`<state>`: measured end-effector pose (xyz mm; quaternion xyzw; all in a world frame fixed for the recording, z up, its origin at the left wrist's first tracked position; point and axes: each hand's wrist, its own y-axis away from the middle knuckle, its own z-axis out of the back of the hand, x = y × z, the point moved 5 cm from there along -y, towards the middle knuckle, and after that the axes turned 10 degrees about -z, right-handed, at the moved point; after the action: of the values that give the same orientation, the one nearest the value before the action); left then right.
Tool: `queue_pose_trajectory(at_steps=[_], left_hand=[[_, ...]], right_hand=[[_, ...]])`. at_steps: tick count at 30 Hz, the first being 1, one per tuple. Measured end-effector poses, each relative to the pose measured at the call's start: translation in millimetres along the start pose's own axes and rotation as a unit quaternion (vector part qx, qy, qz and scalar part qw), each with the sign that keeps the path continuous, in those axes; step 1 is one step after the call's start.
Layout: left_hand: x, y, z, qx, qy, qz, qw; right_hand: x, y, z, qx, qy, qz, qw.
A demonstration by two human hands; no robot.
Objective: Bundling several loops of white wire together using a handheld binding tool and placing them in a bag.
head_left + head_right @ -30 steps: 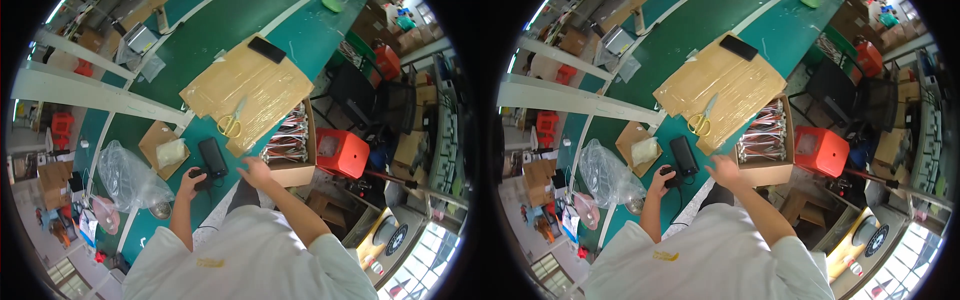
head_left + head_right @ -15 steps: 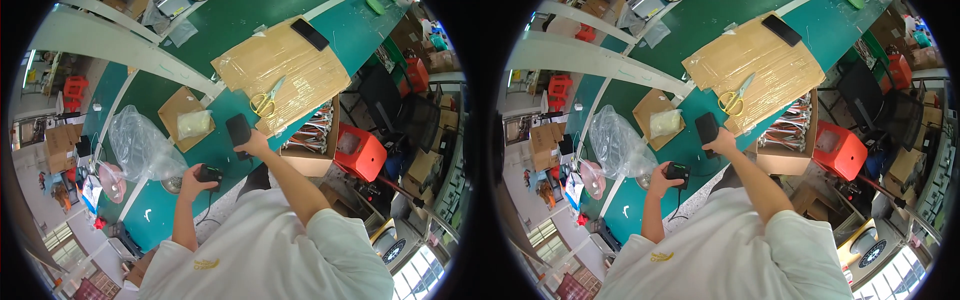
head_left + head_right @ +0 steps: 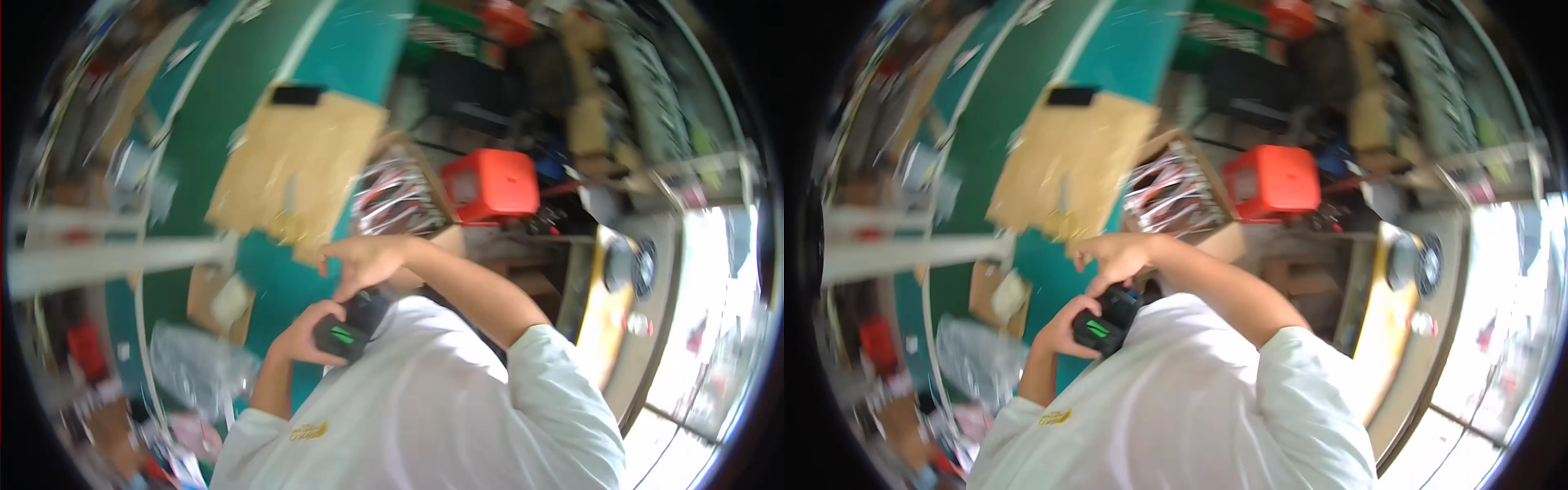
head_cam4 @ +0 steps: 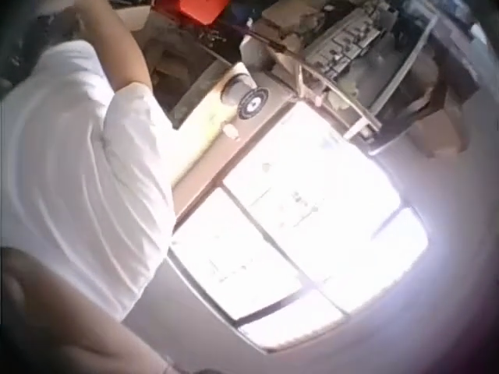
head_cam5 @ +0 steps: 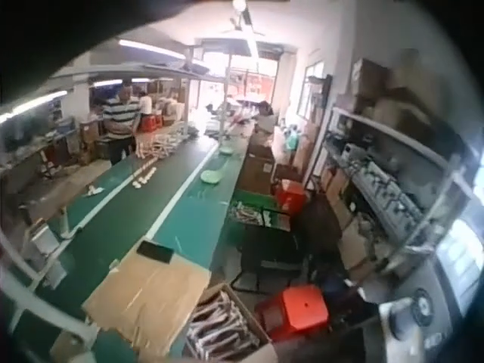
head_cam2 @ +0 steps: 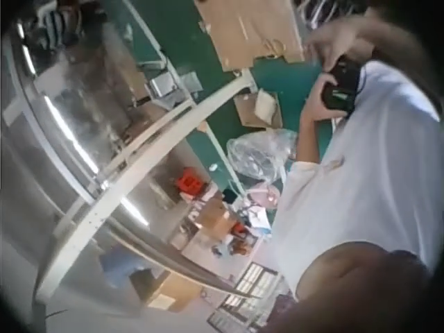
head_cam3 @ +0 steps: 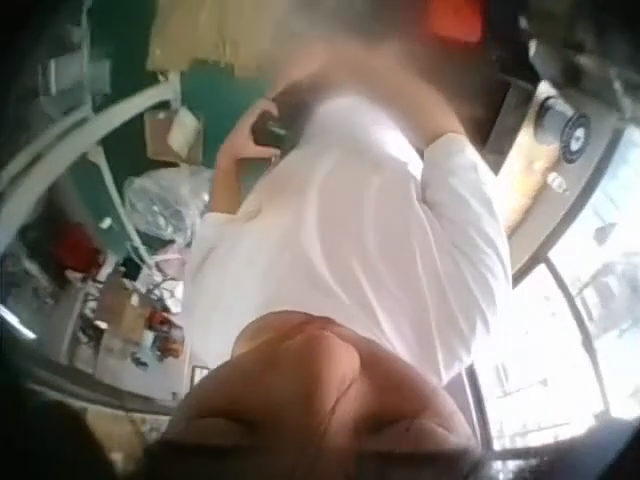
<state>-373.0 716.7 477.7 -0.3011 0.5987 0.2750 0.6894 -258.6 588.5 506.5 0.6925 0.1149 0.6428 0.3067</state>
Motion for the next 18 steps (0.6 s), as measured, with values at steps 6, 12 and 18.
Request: queue_pose_trajectory(at_steps=[6, 12, 18], left_hand=[[34.0, -82.2, -71.2, -0.023, 0.493, 0.105, 0.863], [28.8, -175.3, -147.6, 0.075, 0.552, 0.168, 0.813], [29.7, -229.3, -227.7, -0.097, 0.476, 0.258, 0.835]], right_hand=[[-269.0, 212.7, 45.4, -0.594, -0.510, 0.024, 0.622], [-513.9, 501.4, -115.6, -0.818, -0.466, -0.236, 0.240], [-640.8, 644.5, -47.6, -0.776, -0.331, -0.456, 0.282]])
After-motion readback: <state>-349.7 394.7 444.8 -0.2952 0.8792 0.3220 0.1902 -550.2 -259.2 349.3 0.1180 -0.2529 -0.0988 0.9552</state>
